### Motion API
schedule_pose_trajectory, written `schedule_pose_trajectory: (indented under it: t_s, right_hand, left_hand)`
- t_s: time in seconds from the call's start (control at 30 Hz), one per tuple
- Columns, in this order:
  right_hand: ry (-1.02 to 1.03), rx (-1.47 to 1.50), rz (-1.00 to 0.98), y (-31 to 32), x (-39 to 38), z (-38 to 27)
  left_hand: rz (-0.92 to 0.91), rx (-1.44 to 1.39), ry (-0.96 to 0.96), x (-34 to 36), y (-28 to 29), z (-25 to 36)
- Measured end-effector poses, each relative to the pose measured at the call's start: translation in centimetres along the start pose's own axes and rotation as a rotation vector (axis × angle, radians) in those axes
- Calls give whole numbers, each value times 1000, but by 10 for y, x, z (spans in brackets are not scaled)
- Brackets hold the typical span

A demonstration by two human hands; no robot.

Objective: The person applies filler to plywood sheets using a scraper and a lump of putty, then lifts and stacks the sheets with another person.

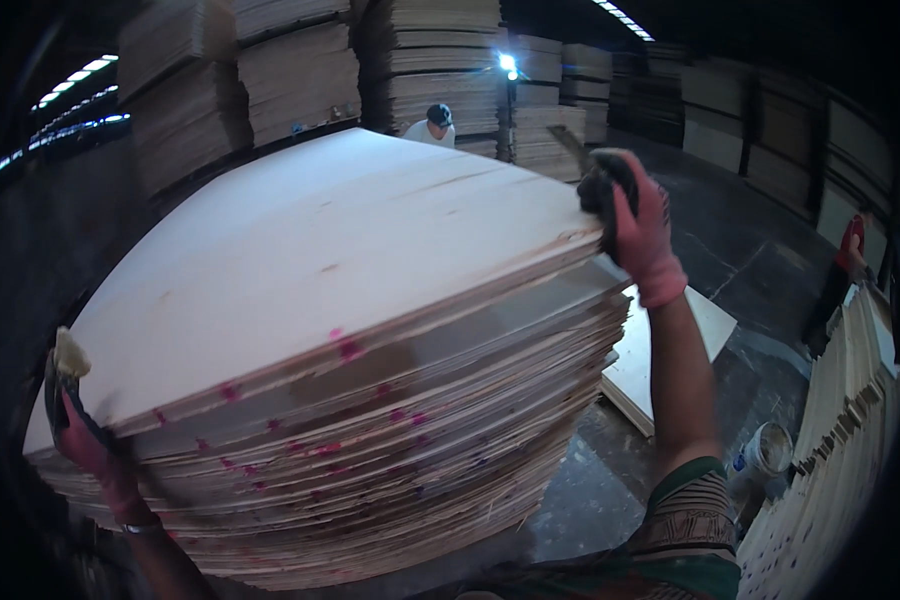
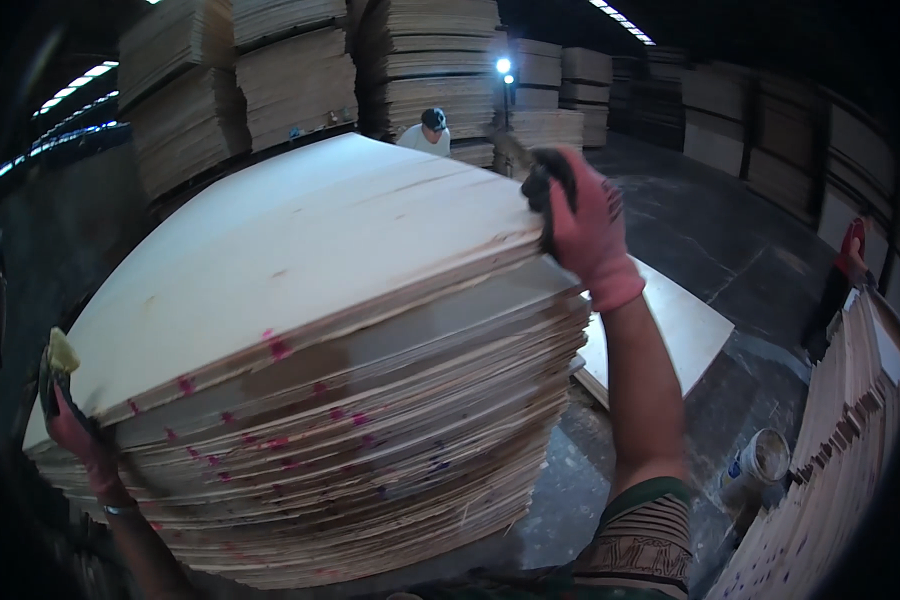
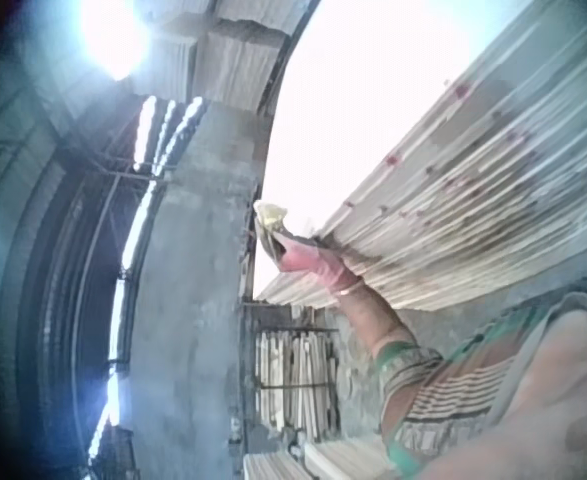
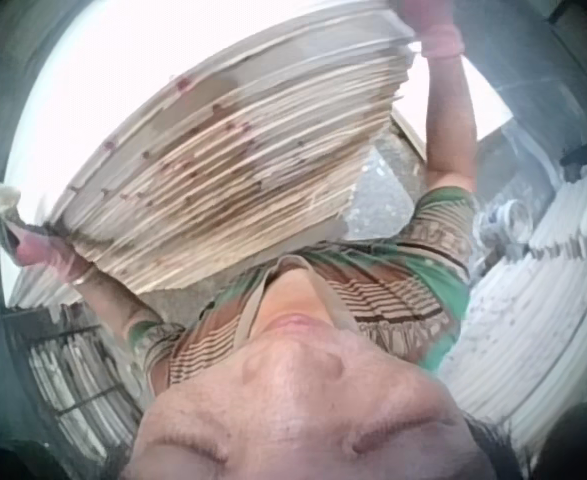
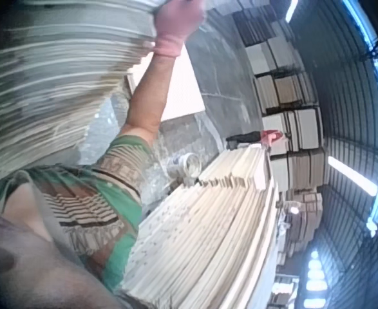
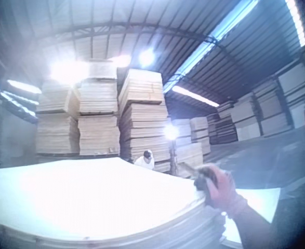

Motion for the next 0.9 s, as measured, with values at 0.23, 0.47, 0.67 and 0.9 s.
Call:
schedule_pose_trajectory:
  t_s: [0.23, 0.47, 0.67, 0.9]
  right_hand:
    - [-35, -194, 9, 30, -49, 135]
    - [-197, -192, 139, 63, -56, 282]
    - [-166, 21, 350, 59, -70, 330]
    - [-182, 147, 346, 58, -71, 332]
  left_hand:
    - [-628, -561, 265, -29, -62, 54]
    - [-1010, -346, -34, -56, -150, 171]
    - [-1423, -415, 354, -141, -365, 276]
    - [-1664, -271, 283, -243, -594, 320]
Point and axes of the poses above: each hand's wrist, its own x-axis towards the middle knuckle, its own y-axis out of the back of the hand, z = x × y, the point moved 1 cm from there along x, towards the middle knuckle, and after that the axes turned 12 degrees about y, right-handed, at the moved point
